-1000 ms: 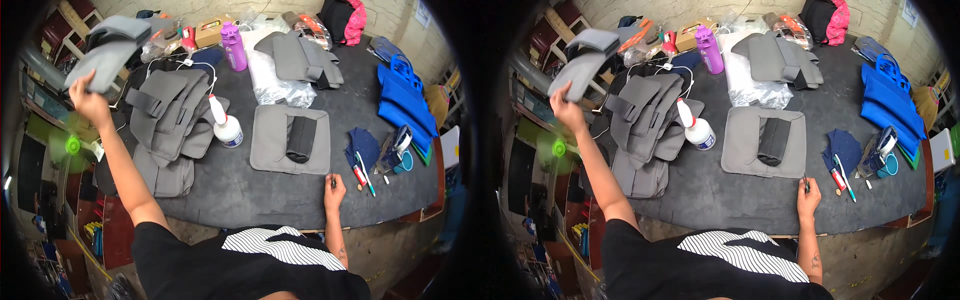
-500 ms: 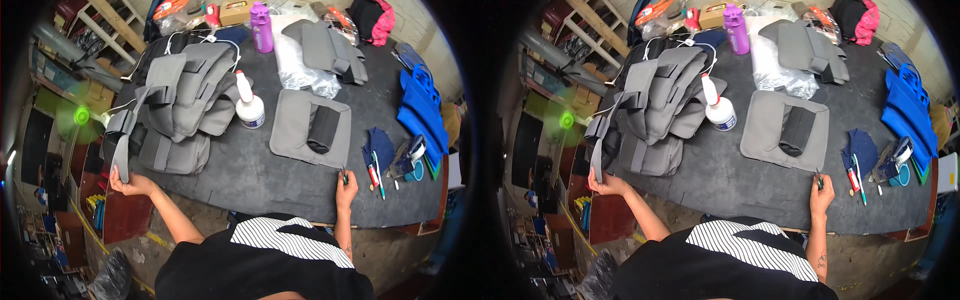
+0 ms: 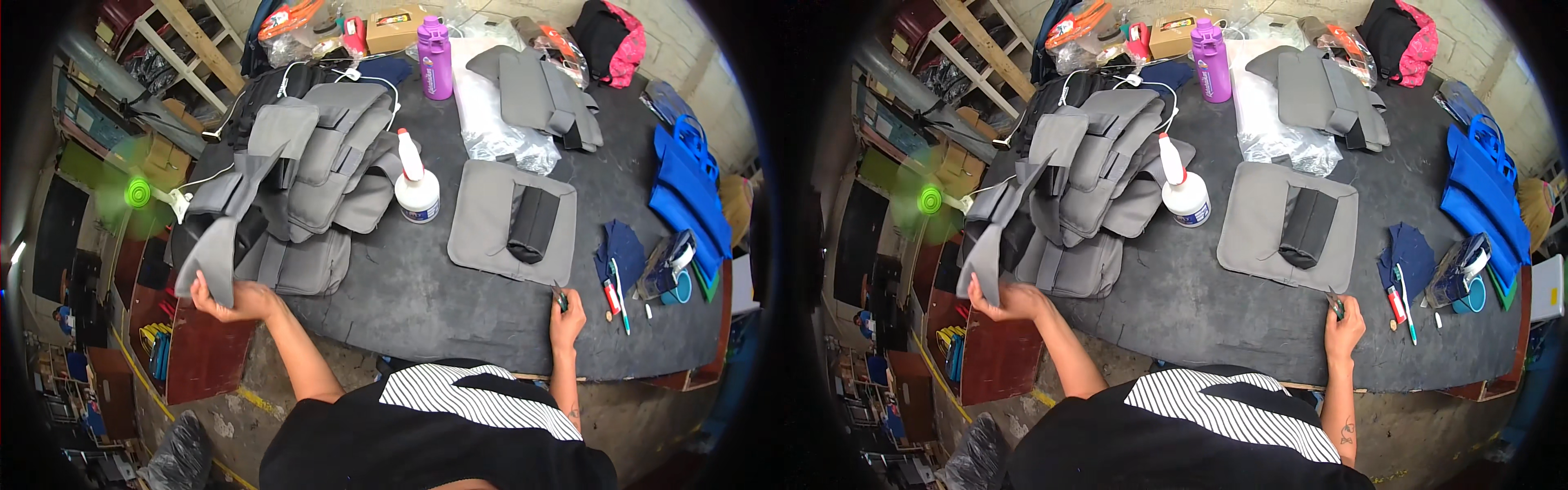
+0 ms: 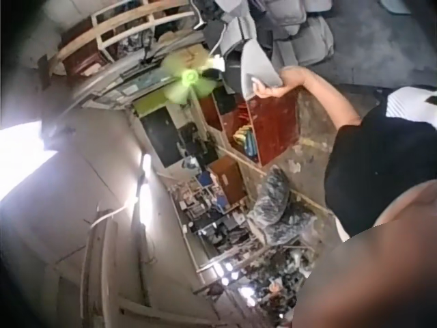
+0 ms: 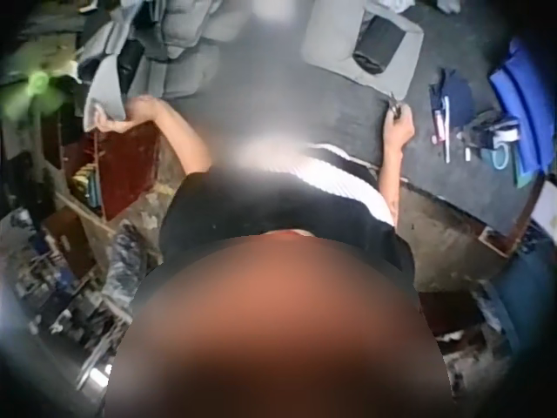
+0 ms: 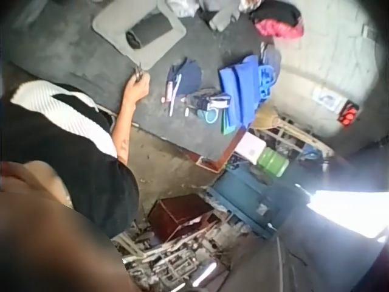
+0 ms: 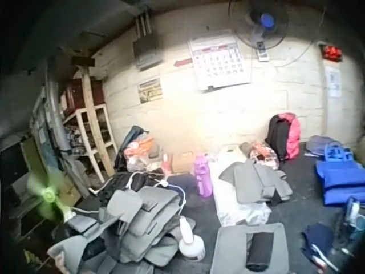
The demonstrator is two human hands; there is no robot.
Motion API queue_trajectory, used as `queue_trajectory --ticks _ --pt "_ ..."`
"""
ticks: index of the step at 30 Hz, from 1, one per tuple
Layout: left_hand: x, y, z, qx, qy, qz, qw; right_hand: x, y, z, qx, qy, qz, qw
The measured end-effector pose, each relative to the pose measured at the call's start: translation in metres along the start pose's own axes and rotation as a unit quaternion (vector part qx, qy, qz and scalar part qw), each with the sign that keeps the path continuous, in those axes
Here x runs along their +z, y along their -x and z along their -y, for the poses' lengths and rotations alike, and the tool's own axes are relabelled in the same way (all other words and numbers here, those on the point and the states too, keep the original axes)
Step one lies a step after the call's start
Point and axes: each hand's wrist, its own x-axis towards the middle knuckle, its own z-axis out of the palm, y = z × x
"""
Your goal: Marking, trimming, and heat-sealing edges of gray fabric pouches at a workbench.
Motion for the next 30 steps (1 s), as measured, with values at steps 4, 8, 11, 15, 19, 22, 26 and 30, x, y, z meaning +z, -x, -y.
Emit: queue_trajectory --ticks 4,8,11,15,19,22,26,30 --pt "0.048 -0.002 0.002 0.005 0.030 0.012 0.999 0.001 0.001 -0.001 -0.008 0.016 -0.015 1.000" --pt "0.046 0.008 0.021 -0.024 0.066 0.031 0.997 0.003 0.006 0.011 0.030 0.092 -0.023 0.995" --pt "0.006 0.027 0.042 -0.211 0.183 0.063 0.958 0.004 0.001 0.019 -0.001 0.172 -0.061 0.983" --pt "-0.068 0.041 0.080 -0.397 -0.130 0.239 0.877 0.013 -0.014 0.055 -0.100 0.055 -0.085 0.990" --pt "-0.050 0.016 0.014 -0.148 -0.575 0.488 0.639 0.060 -0.029 0.138 -0.174 -0.205 0.154 0.951" --pt "-0.047 0.005 0.036 -0.161 -0.408 0.432 0.788 0.115 -0.027 0.190 -0.057 -0.364 0.370 0.853" --pt "-0.012 0.015 0.016 -0.179 -0.282 0.458 0.824 0.189 -0.033 0.219 0.105 -0.458 0.451 0.759" --pt "-0.017 0.034 0.022 -0.128 -0.354 0.609 0.698 0.202 -0.033 0.250 0.150 -0.484 0.384 0.772"
